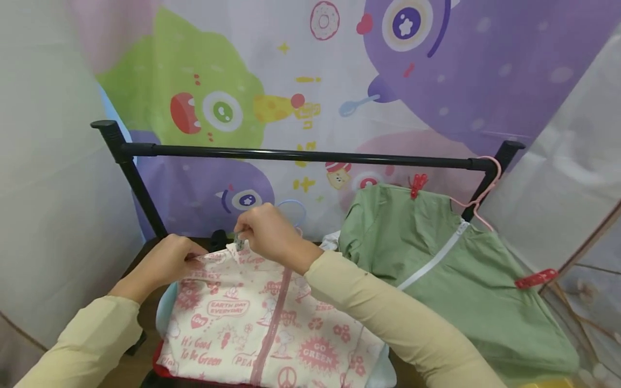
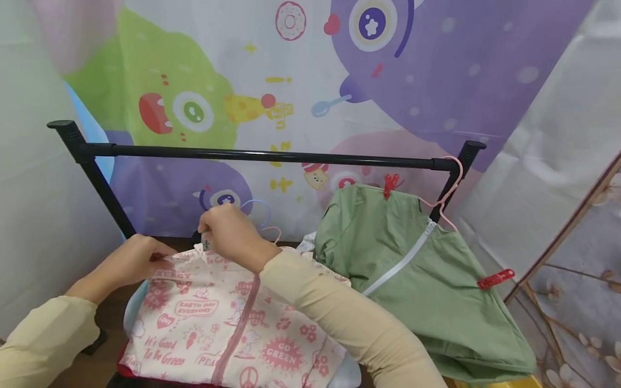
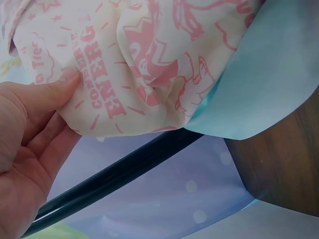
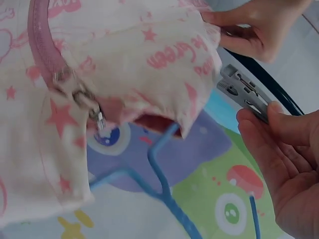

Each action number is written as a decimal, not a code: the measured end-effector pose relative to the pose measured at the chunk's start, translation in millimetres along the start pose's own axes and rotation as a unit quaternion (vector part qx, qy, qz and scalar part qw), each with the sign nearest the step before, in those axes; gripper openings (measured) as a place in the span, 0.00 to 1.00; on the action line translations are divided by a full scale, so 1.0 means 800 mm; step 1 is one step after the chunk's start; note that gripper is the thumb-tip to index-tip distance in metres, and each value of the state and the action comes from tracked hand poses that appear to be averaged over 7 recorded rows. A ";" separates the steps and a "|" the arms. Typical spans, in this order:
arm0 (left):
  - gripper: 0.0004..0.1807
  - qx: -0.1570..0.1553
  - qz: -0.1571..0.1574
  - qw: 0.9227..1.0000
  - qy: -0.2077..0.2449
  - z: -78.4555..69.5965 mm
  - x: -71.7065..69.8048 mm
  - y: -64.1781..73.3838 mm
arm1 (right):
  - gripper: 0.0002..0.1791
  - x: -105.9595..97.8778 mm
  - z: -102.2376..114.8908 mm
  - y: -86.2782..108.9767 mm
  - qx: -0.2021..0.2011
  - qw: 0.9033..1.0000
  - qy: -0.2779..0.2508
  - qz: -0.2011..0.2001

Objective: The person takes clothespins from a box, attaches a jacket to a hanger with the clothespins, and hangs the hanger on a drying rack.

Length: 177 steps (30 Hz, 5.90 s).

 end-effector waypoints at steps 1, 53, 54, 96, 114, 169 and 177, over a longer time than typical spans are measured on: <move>0.13 0.002 0.000 1.000 0.002 -0.002 -0.001 -0.002 | 0.08 0.002 -0.002 -0.001 0.004 1.000 0.005 0.002; 0.12 -0.018 0.004 1.000 0.004 0.010 0.007 0.009 | 0.19 0.048 -0.025 0.005 0.101 0.981 -0.116 0.120; 0.12 -0.018 0.003 1.000 0.003 0.010 0.007 0.009 | 0.19 0.047 -0.024 0.006 0.099 0.981 -0.117 0.122; 0.20 -0.024 -0.033 0.999 -0.036 0.010 0.038 0.016 | 0.13 -0.020 -0.095 0.134 0.045 0.989 -0.066 0.127; 0.26 -0.030 -0.040 0.999 -0.018 0.020 0.042 0.020 | 0.13 -0.061 -0.130 0.195 0.099 0.984 -0.006 0.147; 0.19 -0.060 0.028 0.997 0.043 0.032 0.046 0.016 | 0.30 -0.210 -0.207 0.394 0.286 0.923 0.218 0.136; 0.15 -0.068 0.031 0.997 0.037 0.033 0.042 0.015 | 0.33 -0.247 -0.227 0.408 0.303 0.920 0.231 0.094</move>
Point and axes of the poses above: each hand's wrist, its own y-axis away from the middle knuckle, its own x-axis out of the palm, z = x × y, the point moved 10 cm from there along -y, towards the middle knuckle, and after that the axes turned 3 degrees about z, right-handed, at the moved point
